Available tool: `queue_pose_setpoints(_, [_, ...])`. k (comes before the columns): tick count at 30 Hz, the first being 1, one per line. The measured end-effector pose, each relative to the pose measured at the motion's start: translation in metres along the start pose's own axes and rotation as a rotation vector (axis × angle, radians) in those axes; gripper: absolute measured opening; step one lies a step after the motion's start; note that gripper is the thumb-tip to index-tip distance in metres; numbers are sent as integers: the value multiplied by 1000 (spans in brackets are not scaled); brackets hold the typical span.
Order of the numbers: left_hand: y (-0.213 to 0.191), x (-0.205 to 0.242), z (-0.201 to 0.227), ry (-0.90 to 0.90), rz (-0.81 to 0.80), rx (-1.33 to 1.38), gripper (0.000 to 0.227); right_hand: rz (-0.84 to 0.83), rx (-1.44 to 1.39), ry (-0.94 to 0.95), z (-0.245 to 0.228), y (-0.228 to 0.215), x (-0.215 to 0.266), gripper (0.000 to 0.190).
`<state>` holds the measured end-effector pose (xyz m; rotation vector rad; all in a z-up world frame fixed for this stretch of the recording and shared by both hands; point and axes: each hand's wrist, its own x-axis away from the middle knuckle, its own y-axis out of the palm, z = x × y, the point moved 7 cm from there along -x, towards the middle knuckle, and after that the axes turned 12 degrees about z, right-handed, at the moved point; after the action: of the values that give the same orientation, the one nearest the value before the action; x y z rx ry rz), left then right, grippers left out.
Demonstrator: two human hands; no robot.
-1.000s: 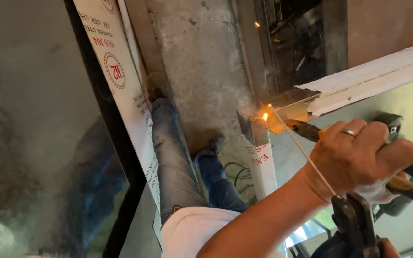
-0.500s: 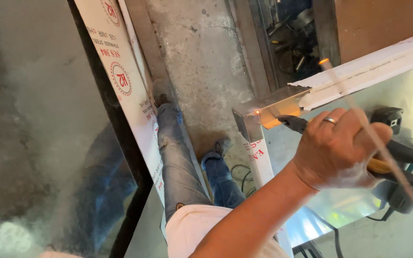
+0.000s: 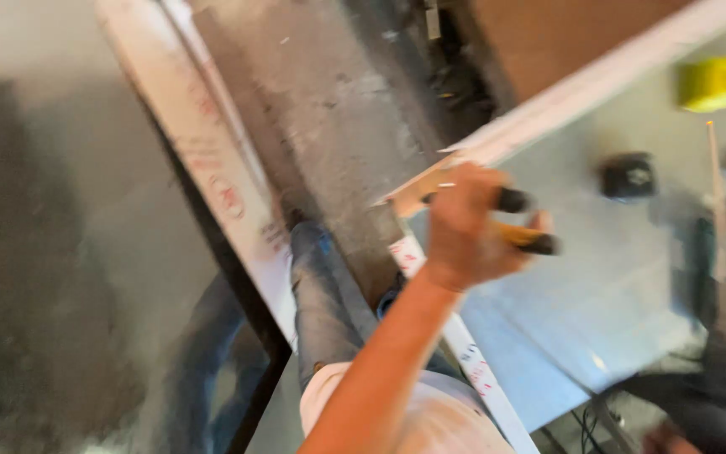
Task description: The person welds the corner joints of a stainless steel frame using an arc welding electrode holder, striking arcs that produce sparks and bright flashes. Between welds they use a chipping hammer to knock slag off the welds and pliers to hold or position the frame, working around the frame on a metal work table.
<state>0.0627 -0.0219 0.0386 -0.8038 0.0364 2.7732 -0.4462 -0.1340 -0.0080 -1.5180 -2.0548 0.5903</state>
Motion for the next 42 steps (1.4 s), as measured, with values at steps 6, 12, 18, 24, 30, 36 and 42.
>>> queue_pose_setpoints(6, [-1,-13,12,24,-108,47,82,190,6,79,-105,66,22,54])
queue_pose_setpoints(12, [-14,-27,-36,-496,3,490,56,253,231,92,-70,75,7,44])
queue_pose_setpoints(18, [3,-61,57,-384,48,332,21,304,255,-54,-46,79,-21,40])
queue_pose_setpoints(24, [104,56,153,500,-769,-49,44,392,340,-268,-21,98,-73,39])
queue_pose_setpoints(30, [142,203,51,630,-1188,-156,28,483,388,-395,-7,119,-93,42])
queue_pose_setpoints(36, [146,235,-3,584,-1319,-413,22,457,347,-317,-17,95,-54,39])
queue_pose_setpoints(42, [149,229,-22,506,-1306,-454,27,492,289,-263,-11,46,-27,39])
